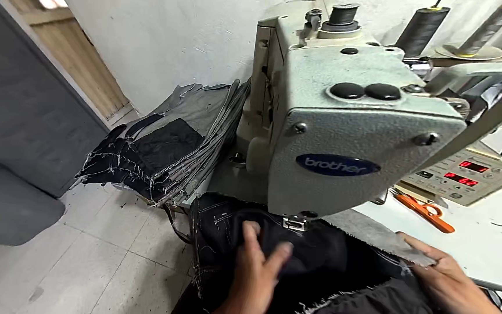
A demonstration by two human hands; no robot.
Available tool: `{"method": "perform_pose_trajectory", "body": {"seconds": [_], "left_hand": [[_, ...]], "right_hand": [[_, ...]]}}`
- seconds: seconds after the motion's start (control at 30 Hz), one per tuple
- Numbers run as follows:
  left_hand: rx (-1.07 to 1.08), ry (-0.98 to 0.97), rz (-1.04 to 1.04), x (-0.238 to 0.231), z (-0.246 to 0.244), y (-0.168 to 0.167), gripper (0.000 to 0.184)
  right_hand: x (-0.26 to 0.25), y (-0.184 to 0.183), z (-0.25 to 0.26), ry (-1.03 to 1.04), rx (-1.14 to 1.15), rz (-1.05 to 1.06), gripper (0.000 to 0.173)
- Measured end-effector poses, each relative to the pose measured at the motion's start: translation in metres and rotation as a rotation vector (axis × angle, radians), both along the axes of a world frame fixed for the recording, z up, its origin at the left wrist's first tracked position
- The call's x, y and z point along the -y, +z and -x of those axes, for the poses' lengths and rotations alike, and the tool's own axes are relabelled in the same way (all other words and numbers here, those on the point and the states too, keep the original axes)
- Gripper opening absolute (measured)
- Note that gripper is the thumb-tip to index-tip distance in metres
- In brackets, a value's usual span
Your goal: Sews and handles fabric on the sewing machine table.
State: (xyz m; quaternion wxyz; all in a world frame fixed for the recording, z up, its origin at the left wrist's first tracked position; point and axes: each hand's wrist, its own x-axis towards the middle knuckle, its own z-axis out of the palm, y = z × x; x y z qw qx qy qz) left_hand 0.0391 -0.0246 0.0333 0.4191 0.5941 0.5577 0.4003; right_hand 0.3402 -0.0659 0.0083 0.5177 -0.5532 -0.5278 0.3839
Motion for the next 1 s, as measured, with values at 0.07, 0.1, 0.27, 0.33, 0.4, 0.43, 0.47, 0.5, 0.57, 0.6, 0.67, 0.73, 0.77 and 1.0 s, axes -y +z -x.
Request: {"method": "perform_pose_trajectory", "body": {"seconds": [0.07, 0.1, 0.27, 0.33, 0.4, 0.43, 0.47, 0.5, 0.57, 0.6, 0.67, 0.73, 0.77, 1.0], "left_hand": [[0.022, 0.004, -0.063, -0.016, 0.036, 0.005, 0.045], [0.033, -0.006, -0.086, -0.026, 0.057, 0.003, 0.039], [-0.184, 0.072, -0.268, -0.068, 0.112, -0.022, 0.043], [-0.164, 0.080, -0.261, -0.075, 0.108, -0.021, 0.048], [-0.141, 0.048, -0.279, -0.074, 0.101, -0.021, 0.052], [-0.140, 0.036, -0.303, -0.073, 0.099, -0.022, 0.053], [-0.143, 0.035, -0.317, -0.074, 0.097, -0.024, 0.053], [-0.149, 0.042, -0.318, -0.076, 0.097, -0.026, 0.053], [-0.159, 0.060, -0.307, -0.081, 0.101, -0.027, 0.054], [-0.164, 0.066, -0.310, -0.085, 0.102, -0.026, 0.055], [-0.174, 0.067, -0.333, -0.090, 0.104, -0.025, 0.053], [-0.169, 0.059, -0.333, -0.093, 0.101, -0.023, 0.051], [-0.162, 0.051, -0.332, -0.094, 0.100, -0.022, 0.049], [-0.167, 0.023, -0.317, -0.095, 0.097, -0.014, 0.046]], "right_hand": [[-0.005, 0.011, -0.007, 0.139, 0.122, 0.014, 0.029], [-0.010, 0.013, -0.003, 0.169, 0.177, 0.020, 0.022], [-0.056, 0.002, 0.054, 0.010, 0.154, 0.149, 0.019], [-0.066, 0.003, 0.055, -0.069, 0.178, 0.154, 0.020], [-0.066, -0.004, 0.045, -0.112, 0.211, 0.112, 0.020], [-0.064, -0.006, 0.042, -0.113, 0.201, 0.094, 0.020], [-0.060, -0.007, 0.041, -0.111, 0.185, 0.078, 0.020], [-0.056, -0.007, 0.044, -0.108, 0.166, 0.068, 0.021], [-0.049, -0.003, 0.053, -0.102, 0.137, 0.049, 0.024], [-0.048, -0.002, 0.058, -0.098, 0.133, 0.034, 0.025], [-0.046, 0.000, 0.062, -0.101, 0.120, 0.003, 0.025], [-0.046, 0.001, 0.062, -0.124, 0.096, 0.018, 0.026], [-0.046, 0.000, 0.061, -0.131, 0.082, 0.029, 0.026], [-0.036, -0.003, 0.057, -0.113, 0.080, 0.025, 0.029]]}}
